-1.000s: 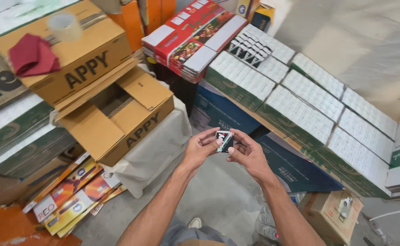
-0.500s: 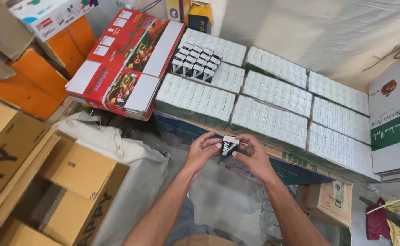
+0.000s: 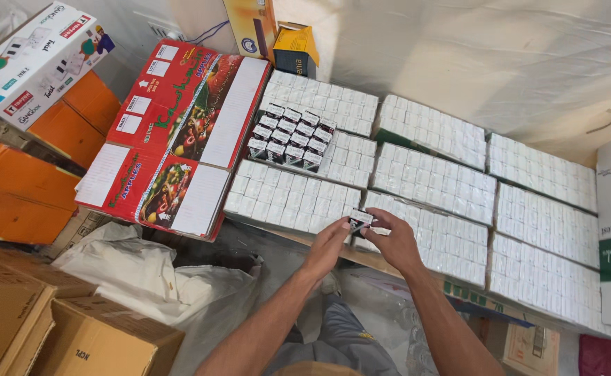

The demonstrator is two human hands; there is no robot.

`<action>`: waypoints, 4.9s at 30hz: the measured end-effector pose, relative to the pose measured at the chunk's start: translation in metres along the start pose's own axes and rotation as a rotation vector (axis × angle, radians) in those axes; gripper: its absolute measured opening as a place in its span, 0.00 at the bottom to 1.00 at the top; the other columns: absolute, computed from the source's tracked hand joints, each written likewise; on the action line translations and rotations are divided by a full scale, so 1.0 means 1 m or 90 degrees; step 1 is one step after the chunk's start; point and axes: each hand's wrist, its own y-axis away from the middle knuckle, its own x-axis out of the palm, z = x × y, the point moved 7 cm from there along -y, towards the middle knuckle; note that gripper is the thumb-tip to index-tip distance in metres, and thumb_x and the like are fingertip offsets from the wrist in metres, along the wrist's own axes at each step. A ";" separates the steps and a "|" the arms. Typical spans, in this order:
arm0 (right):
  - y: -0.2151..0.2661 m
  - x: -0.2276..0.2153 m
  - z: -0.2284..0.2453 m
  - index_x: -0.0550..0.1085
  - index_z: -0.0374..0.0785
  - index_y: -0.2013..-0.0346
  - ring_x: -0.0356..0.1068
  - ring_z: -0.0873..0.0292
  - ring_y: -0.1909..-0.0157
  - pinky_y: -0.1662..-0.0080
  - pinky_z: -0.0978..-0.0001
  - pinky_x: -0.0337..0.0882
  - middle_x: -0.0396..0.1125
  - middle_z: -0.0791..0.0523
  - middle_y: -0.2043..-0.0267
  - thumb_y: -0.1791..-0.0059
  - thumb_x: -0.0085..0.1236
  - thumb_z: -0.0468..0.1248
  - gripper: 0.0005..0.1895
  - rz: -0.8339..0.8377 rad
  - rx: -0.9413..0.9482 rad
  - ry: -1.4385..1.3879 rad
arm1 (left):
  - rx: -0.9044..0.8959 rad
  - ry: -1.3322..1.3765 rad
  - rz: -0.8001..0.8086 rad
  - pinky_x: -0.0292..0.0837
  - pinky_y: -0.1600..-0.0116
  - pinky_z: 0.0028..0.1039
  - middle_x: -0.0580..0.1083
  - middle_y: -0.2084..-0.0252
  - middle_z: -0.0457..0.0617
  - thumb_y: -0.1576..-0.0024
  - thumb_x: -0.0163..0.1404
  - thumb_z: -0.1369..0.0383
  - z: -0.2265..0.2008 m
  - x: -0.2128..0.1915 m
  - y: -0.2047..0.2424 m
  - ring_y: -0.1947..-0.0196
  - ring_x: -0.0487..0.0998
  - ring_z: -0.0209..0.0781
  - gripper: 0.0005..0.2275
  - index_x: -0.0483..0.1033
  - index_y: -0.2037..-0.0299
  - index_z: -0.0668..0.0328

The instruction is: The person repeatedly picks up small black-and-white boxes from a pile and places them in neat rows on a nearby surface. The person handles the boxes one at a time, moving between the source pile and the stacking area.

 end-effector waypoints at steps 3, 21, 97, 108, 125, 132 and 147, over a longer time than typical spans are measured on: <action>-0.049 0.002 -0.001 0.76 0.37 0.43 0.76 0.49 0.48 0.51 0.57 0.78 0.74 0.43 0.49 0.59 0.72 0.35 0.29 0.015 -0.008 -0.047 | 0.040 -0.085 -0.036 0.64 0.32 0.52 0.56 0.32 0.65 0.36 0.48 0.53 -0.001 0.002 -0.047 0.36 0.65 0.60 0.28 0.60 0.27 0.54; -0.276 0.032 0.011 0.73 0.34 0.44 0.73 0.47 0.45 0.49 0.57 0.77 0.71 0.42 0.48 0.55 0.67 0.32 0.25 0.097 -0.103 -0.064 | 0.114 -0.016 -0.158 0.66 0.32 0.60 0.45 0.27 0.73 0.37 0.49 0.63 -0.071 0.003 -0.203 0.31 0.54 0.77 0.36 0.40 0.25 0.68; 0.847 0.567 0.069 0.76 0.39 0.45 0.75 0.61 0.55 0.50 0.69 0.76 0.75 0.50 0.54 0.49 0.59 0.31 0.17 1.248 -0.538 0.001 | 0.354 0.152 -1.346 0.75 0.41 0.37 0.72 0.40 0.62 0.46 0.47 0.79 0.348 -0.128 0.978 0.39 0.75 0.56 0.23 0.75 0.39 0.59; 0.994 0.694 0.107 0.74 0.41 0.42 0.73 0.65 0.53 0.48 0.69 0.75 0.75 0.51 0.52 0.48 0.56 0.32 0.18 1.302 -0.553 0.070 | 0.367 0.173 -1.411 0.74 0.41 0.37 0.73 0.40 0.61 0.47 0.48 0.77 0.398 -0.242 1.115 0.41 0.76 0.57 0.23 0.74 0.38 0.57; 1.083 0.884 0.097 0.74 0.39 0.42 0.75 0.59 0.54 0.48 0.65 0.75 0.74 0.49 0.52 0.52 0.61 0.33 0.22 1.144 -0.505 0.187 | 0.341 0.300 -1.149 0.73 0.38 0.42 0.72 0.39 0.64 0.47 0.50 0.76 0.464 -0.457 1.210 0.41 0.75 0.57 0.24 0.72 0.37 0.55; 1.109 0.918 0.104 0.73 0.39 0.39 0.76 0.56 0.56 0.53 0.63 0.76 0.74 0.49 0.52 0.54 0.59 0.33 0.27 1.065 -0.546 0.294 | 0.290 0.327 -1.015 0.67 0.34 0.47 0.66 0.35 0.69 0.44 0.50 0.74 0.453 -0.500 1.226 0.34 0.68 0.62 0.26 0.65 0.32 0.60; 1.130 1.005 0.049 0.63 0.60 0.32 0.74 0.41 0.46 0.41 0.46 0.70 0.77 0.52 0.60 0.55 0.55 0.48 0.35 1.060 -0.848 0.773 | 0.178 0.536 -0.992 0.80 0.53 0.29 0.73 0.42 0.60 0.43 0.51 0.63 0.452 -0.542 1.217 0.51 0.79 0.44 0.36 0.49 0.26 0.67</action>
